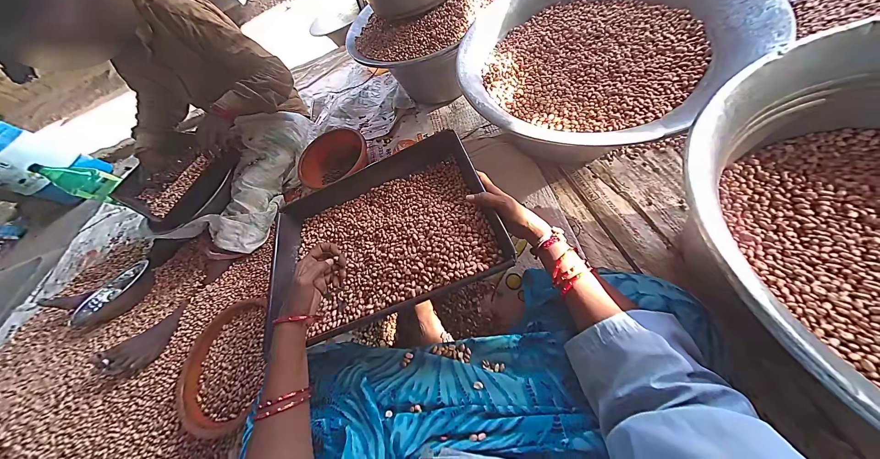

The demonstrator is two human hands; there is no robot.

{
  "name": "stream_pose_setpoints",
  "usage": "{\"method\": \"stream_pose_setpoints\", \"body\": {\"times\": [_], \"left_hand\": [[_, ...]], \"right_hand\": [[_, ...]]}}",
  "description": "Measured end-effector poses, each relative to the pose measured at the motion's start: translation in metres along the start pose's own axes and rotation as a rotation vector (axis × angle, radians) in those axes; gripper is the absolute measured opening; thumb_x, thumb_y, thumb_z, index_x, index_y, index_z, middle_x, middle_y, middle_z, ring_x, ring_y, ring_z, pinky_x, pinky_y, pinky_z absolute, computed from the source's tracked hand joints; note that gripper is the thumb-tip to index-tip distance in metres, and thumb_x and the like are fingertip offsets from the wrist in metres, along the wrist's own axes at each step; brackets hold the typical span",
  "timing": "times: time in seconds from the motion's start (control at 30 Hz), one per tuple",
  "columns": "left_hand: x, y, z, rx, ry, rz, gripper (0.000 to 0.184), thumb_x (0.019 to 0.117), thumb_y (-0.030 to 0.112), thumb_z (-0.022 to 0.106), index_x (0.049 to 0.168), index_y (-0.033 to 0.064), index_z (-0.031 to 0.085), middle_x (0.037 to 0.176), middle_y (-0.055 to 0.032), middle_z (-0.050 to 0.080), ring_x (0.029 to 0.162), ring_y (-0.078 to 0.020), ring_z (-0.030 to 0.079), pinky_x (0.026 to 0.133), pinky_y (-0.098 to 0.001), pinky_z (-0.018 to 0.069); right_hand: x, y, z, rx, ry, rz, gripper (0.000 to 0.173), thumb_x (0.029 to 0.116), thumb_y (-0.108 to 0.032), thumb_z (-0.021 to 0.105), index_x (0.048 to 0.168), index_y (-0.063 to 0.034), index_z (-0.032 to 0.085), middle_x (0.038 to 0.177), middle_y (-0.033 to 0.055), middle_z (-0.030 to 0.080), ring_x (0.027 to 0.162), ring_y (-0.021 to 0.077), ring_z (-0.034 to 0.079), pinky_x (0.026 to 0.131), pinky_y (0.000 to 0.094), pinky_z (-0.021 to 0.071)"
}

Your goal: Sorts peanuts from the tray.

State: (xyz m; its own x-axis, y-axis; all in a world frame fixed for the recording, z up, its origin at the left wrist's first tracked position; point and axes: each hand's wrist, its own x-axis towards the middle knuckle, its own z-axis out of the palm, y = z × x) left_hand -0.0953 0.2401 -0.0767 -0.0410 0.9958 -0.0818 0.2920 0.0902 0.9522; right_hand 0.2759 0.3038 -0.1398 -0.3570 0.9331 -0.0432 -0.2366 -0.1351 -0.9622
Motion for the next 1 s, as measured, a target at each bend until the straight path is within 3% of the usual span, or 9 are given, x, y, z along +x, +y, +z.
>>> {"method": "stream_pose_setpoints", "body": {"times": [0.1,0.17,0.23,0.43,0.53,0.63,0.7,0.83,1.0], "left_hand": [[-0.008,-0.002,-0.010,0.000,-0.051,-0.027,0.029,0.0894,0.003,0.035,0.108,0.0085,0.056,0.075,0.0093,0.062,0.057,0.0014,0.057,0.052,-0.0131,0.0482],[-0.010,-0.001,-0.009,0.399,-0.040,-0.023,0.018,0.0960,0.000,0.053,0.110,0.0013,0.065,0.072,0.0060,0.056,0.055,0.0008,0.048,0.054,-0.0162,0.0411],[-0.012,0.004,0.001,0.755,-0.023,-0.036,0.015,0.0991,0.005,0.063,0.111,0.0031,0.072,0.074,-0.0012,0.057,0.062,-0.0083,0.046,0.064,-0.0299,0.0419],[-0.008,0.010,0.027,0.994,-0.061,-0.089,0.019,0.0981,0.011,0.070,0.115,0.0028,0.075,0.086,-0.0178,0.069,0.075,-0.0285,0.060,0.081,-0.0500,0.0485],[-0.010,0.005,0.015,0.792,-0.004,-0.028,0.014,0.0974,0.007,0.068,0.109,0.0016,0.074,0.076,-0.0060,0.063,0.064,-0.0132,0.051,0.068,-0.0346,0.0447],[-0.011,-0.010,-0.008,0.182,-0.061,0.044,0.022,0.0908,0.004,0.042,0.103,0.0082,0.059,0.073,0.0114,0.062,0.055,0.0037,0.055,0.052,-0.0121,0.0475],[-0.017,-0.009,-0.015,0.152,-0.164,0.018,0.025,0.0871,0.006,0.042,0.104,0.0098,0.060,0.076,0.0135,0.061,0.056,0.0048,0.054,0.053,-0.0118,0.0463],[-0.028,0.004,0.002,0.683,-0.268,-0.047,0.016,0.0882,0.009,0.077,0.104,0.0062,0.074,0.064,0.0110,0.046,0.055,0.0002,0.038,0.058,-0.0212,0.0366],[-0.025,0.007,0.014,0.845,-0.307,-0.084,0.012,0.0907,0.011,0.078,0.100,0.0035,0.074,0.068,0.0023,0.053,0.061,-0.0085,0.044,0.066,-0.0323,0.0420]], "right_hand": [[0.003,0.004,-0.002,-0.022,-0.006,-0.007,0.066,0.0965,-0.031,0.057,0.157,-0.0280,0.031,0.124,0.0013,0.062,0.091,0.0059,0.064,0.076,0.0249,0.0545],[0.005,0.006,-0.003,-0.034,-0.003,-0.005,0.066,0.0945,-0.032,0.058,0.156,-0.0290,0.032,0.125,0.0005,0.061,0.092,0.0058,0.063,0.076,0.0253,0.0534],[0.004,0.006,-0.003,-0.029,-0.004,-0.006,0.066,0.0956,-0.032,0.058,0.156,-0.0296,0.032,0.126,0.0006,0.062,0.092,0.0060,0.063,0.076,0.0255,0.0538],[0.002,0.004,-0.002,-0.022,0.004,0.003,0.067,0.0967,-0.031,0.058,0.158,-0.0283,0.030,0.129,0.0014,0.060,0.097,0.0066,0.063,0.080,0.0272,0.0537],[0.002,0.002,0.000,-0.015,0.000,0.002,0.065,0.0965,-0.030,0.057,0.157,-0.0287,0.031,0.125,0.0013,0.062,0.094,0.0065,0.063,0.078,0.0266,0.0541],[0.001,0.004,-0.002,-0.025,0.004,0.000,0.067,0.0961,-0.032,0.058,0.158,-0.0293,0.031,0.125,0.0015,0.063,0.093,0.0063,0.064,0.079,0.0266,0.0552],[0.002,0.004,-0.003,-0.026,0.001,0.002,0.067,0.0959,-0.031,0.058,0.158,-0.0291,0.031,0.127,0.0014,0.062,0.094,0.0063,0.064,0.079,0.0262,0.0547],[0.003,0.003,-0.002,-0.023,-0.009,0.000,0.064,0.0968,-0.031,0.057,0.156,-0.0300,0.032,0.122,0.0003,0.062,0.088,0.0057,0.063,0.074,0.0256,0.0534],[0.001,0.003,-0.001,-0.022,0.000,0.003,0.065,0.0969,-0.031,0.057,0.157,-0.0294,0.032,0.123,0.0007,0.062,0.091,0.0062,0.063,0.078,0.0262,0.0541]]}}
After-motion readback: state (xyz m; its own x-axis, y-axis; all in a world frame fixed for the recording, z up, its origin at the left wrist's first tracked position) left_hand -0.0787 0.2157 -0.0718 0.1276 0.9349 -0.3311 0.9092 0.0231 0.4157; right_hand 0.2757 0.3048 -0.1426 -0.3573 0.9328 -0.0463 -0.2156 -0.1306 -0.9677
